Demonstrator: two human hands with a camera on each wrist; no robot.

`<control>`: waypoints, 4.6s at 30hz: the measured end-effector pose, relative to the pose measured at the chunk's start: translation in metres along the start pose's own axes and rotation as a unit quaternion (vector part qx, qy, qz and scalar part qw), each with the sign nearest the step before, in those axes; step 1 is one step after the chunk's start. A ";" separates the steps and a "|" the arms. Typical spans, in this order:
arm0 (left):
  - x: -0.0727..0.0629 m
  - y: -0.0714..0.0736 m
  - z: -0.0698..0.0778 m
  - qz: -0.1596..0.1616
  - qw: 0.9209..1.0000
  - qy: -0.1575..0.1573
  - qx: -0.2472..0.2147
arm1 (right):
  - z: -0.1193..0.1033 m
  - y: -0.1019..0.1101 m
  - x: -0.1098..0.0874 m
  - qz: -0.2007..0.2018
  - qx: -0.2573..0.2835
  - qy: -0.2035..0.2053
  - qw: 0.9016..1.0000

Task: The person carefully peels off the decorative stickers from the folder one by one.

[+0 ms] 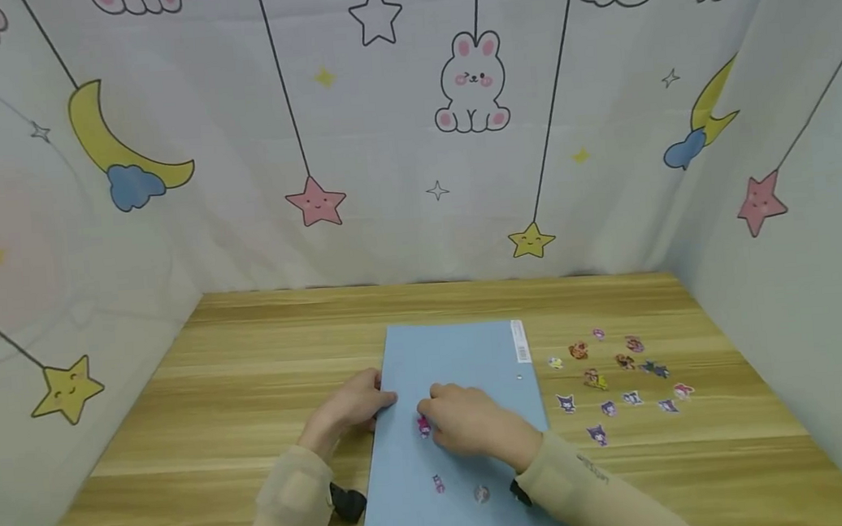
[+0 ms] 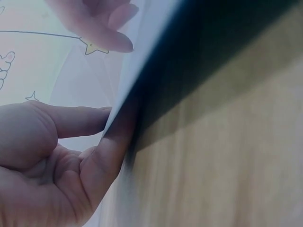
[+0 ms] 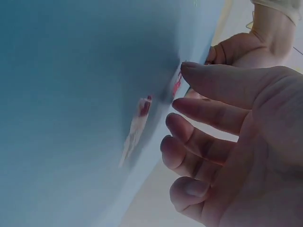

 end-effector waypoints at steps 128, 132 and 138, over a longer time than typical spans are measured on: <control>-0.003 0.001 0.000 0.012 1.000 0.006 -0.016 | 0.100 0.058 -0.134 0.199 0.221 -0.114 0.948; -0.003 0.000 0.001 0.010 1.000 0.005 -0.007 | 0.114 0.052 -0.165 0.193 0.213 -0.133 0.949; -0.002 -0.002 0.003 0.010 1.000 0.002 -0.005 | 0.132 0.027 -0.205 0.157 0.202 -0.161 0.953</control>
Point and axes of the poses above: each hand's wrist, its own x-axis towards the middle knuckle, its own y-axis out of the back of the hand, z = x × y, the point moved 1 cm from there along x, towards the middle knuckle, and after that the axes turned 12 degrees about y, right-handed, at the moved point
